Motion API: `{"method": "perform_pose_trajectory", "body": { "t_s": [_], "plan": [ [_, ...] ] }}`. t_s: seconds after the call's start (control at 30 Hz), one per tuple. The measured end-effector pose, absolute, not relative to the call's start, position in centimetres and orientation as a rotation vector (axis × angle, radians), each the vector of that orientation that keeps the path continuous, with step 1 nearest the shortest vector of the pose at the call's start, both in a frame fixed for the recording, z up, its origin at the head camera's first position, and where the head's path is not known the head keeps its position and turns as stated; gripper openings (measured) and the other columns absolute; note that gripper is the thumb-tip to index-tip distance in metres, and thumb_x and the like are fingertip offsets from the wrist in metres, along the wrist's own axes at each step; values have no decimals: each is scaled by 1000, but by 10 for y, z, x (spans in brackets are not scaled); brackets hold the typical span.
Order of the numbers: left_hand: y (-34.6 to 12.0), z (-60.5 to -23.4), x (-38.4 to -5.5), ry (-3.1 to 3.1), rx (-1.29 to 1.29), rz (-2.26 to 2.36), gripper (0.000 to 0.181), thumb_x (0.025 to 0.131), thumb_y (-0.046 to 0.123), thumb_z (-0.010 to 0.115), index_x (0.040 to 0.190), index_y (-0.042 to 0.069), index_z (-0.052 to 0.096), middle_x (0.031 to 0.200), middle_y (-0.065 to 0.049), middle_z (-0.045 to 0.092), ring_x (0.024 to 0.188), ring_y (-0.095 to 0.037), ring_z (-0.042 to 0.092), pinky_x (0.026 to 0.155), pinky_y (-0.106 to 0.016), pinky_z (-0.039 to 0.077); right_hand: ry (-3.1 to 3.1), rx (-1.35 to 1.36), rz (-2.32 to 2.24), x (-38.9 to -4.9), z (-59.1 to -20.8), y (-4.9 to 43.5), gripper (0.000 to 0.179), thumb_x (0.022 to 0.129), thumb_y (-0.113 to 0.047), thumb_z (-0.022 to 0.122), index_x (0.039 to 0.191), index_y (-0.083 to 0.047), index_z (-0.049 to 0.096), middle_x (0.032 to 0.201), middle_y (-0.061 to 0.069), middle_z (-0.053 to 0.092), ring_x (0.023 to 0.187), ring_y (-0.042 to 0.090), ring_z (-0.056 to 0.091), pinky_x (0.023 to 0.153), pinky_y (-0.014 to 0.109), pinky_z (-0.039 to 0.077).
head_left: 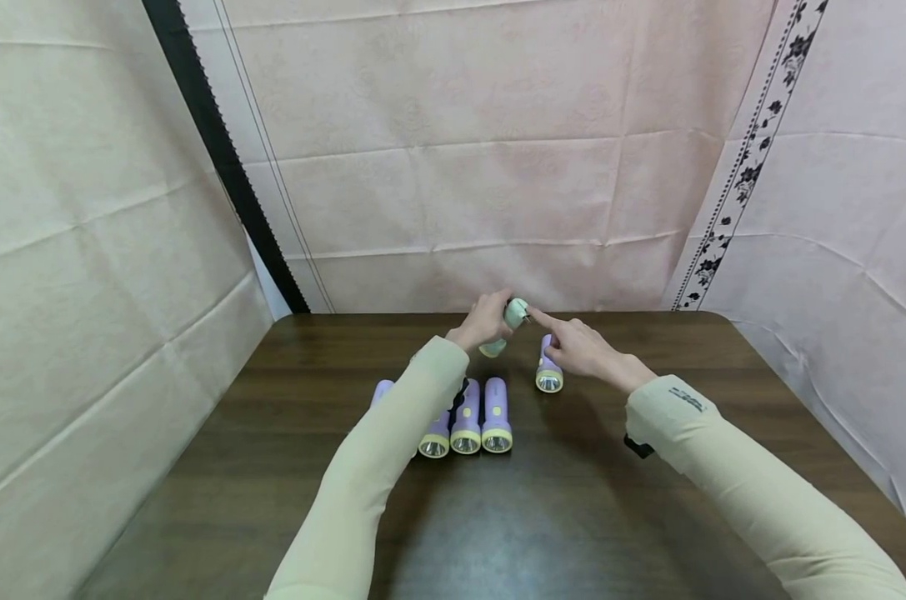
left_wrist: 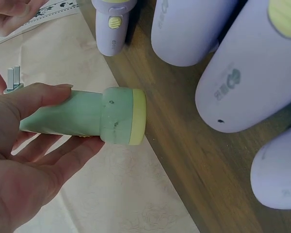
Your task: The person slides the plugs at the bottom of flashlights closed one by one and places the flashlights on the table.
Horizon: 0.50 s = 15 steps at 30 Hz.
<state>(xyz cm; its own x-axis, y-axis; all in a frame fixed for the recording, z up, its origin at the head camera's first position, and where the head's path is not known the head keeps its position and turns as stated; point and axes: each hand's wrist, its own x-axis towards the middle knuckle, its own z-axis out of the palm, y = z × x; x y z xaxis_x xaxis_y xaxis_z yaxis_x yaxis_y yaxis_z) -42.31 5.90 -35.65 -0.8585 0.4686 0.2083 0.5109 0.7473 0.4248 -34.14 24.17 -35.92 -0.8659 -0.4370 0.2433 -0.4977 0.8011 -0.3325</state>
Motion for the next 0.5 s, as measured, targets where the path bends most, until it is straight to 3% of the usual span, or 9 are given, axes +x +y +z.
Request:
{"method": "perform_pose_trajectory", "body": {
  "t_s": [0.3, 0.5],
  "plan": [
    [58, -362, -431, -2792, -903, -766, 37, 75, 4, 77, 106, 12, 58, 100, -5, 66, 90, -19, 60, 81, -37, 49, -2821, 743, 565, -338, -355, 242, 67, 87, -1, 52, 150, -11, 33, 49, -8, 32, 44, 7, 27, 44, 23, 25],
    [57, -358, -418, -2787, -902, -746, 38, 78, 4, 76, 111, 11, 58, 106, -7, 66, 96, -21, 60, 87, -39, 48, -2825, 741, 560, -337, -355, 242, 67, 87, -2, 52, 150, -13, 33, 49, -8, 31, 43, 6, 25, 44, 23, 24]
  ]
}}
